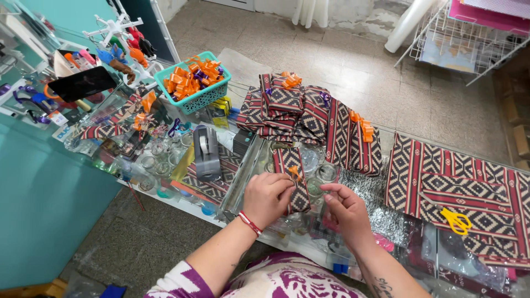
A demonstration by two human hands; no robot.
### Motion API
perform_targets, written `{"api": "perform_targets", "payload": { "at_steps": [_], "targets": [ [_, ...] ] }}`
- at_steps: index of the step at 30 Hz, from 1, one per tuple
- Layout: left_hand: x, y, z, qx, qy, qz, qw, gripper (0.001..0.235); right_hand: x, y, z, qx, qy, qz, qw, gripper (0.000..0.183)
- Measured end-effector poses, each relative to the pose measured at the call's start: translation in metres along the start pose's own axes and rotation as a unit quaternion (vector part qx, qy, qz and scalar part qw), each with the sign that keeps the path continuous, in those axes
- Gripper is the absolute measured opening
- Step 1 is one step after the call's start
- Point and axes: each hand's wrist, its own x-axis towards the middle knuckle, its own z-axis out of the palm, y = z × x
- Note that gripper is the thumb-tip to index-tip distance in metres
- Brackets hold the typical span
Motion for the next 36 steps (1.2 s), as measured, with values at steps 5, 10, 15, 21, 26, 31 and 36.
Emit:
{"api": "perform_targets", "payload": {
  "at_steps": [5, 10, 15, 21, 26, 31, 36],
  "targets": [
    [0.02, 0.033, -0.01, -0.083, 0.019, -0.073, 0.994, 0.006, 0.002, -0.005, -0.009, -0.1, -0.048, -0.068, 0.991, 0.021],
    [0.031, 0.054, -0.008, -0.264, -0.033, -0.181, 0.947, 0.015, 0.006, -0.005, -0.014, -0.122, -0.13, -0.137, 0.974, 0.024],
    [0.03, 0.066, -0.013, -0.255, 0.006, -0.168, 0.952, 0.005, 0.009, -0.009, -0.016, -0.046, -0.17, -0.057, 0.983, 0.022],
    [0.031, 0.088, -0.026, -0.235, 0.045, -0.1, 0.966, 0.015, 0.032, 0.002, -0.021, 0.239, -0.229, 0.167, 0.929, 0.028],
    [0.031, 0.086, -0.027, -0.295, 0.059, -0.246, 0.921, 0.006, 0.022, -0.015, -0.019, 0.095, -0.198, 0.074, 0.973, 0.034],
    [0.025, 0.077, -0.023, -0.58, 0.003, -0.546, 0.604, 0.015, 0.023, -0.017, -0.02, -0.237, -0.072, -0.489, 0.836, 0.023],
    [0.024, 0.08, -0.023, -0.61, -0.012, -0.559, 0.561, 0.014, 0.031, -0.015, -0.023, -0.23, -0.07, -0.525, 0.817, 0.021]
  ]
}}
